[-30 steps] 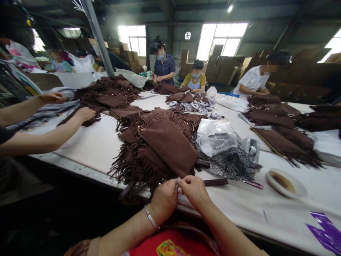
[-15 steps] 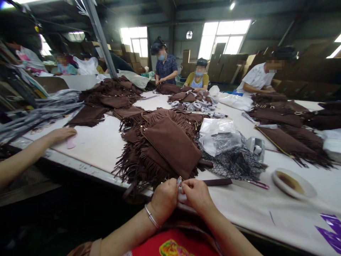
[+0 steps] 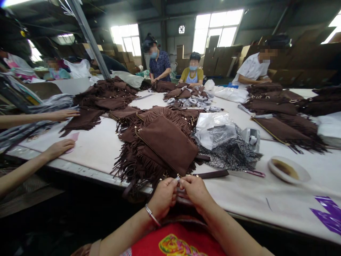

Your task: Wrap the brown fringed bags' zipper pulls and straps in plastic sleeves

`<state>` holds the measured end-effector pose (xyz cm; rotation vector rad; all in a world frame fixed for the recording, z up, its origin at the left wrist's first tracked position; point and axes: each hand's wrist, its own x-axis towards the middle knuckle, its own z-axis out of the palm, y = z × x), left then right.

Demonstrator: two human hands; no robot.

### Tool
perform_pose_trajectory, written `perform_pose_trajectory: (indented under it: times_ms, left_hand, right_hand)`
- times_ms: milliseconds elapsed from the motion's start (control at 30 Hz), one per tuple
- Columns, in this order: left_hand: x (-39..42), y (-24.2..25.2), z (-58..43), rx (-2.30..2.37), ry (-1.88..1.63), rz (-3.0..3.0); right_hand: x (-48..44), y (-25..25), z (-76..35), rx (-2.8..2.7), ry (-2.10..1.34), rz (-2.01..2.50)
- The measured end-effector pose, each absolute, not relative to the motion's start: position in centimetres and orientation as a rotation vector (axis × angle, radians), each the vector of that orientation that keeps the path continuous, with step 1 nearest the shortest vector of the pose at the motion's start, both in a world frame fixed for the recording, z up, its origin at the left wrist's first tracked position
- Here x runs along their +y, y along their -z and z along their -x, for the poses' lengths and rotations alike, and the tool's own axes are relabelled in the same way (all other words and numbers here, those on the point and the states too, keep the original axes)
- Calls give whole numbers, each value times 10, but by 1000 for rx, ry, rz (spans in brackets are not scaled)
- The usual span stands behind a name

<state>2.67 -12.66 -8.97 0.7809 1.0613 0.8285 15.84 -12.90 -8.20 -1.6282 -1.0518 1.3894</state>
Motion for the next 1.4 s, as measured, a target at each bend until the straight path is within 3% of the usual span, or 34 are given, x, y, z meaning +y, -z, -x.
perform_pose_trajectory:
  times_ms: [133,500,767,833,1000,1067,1267,1400]
  left_hand:
    - [-128,89,-25,830,-794,-550]
    - [-127,92,-22,425,-637,49]
    - [-128,96,-24,240,-640,137]
    - [-127,96,-25,258,-646,109]
    - [-132,95,-29,546,-735,-116]
    - [-136,96,-32,693,-824,-269]
    - [-144,96,-39,945,-904,-626]
    - [-144,93,-40,881,-886,-539]
  right_hand:
    - [-132,83,-159,-895,-1577,1426]
    - [-123,85,-167,-1355,-1202,1453]
    - [-126,87,-154,-873,-1590,1280]
    - [-125,85,-153,-967,-1512,1388]
    - [-122,81,-162,-1532,-933,1739]
    - [-125,78,-165,-1517,-897,1771]
    - [-138,76,-157,-1051,-1435,1485]
    - [-139,86,-144,-626,-1621,1220]
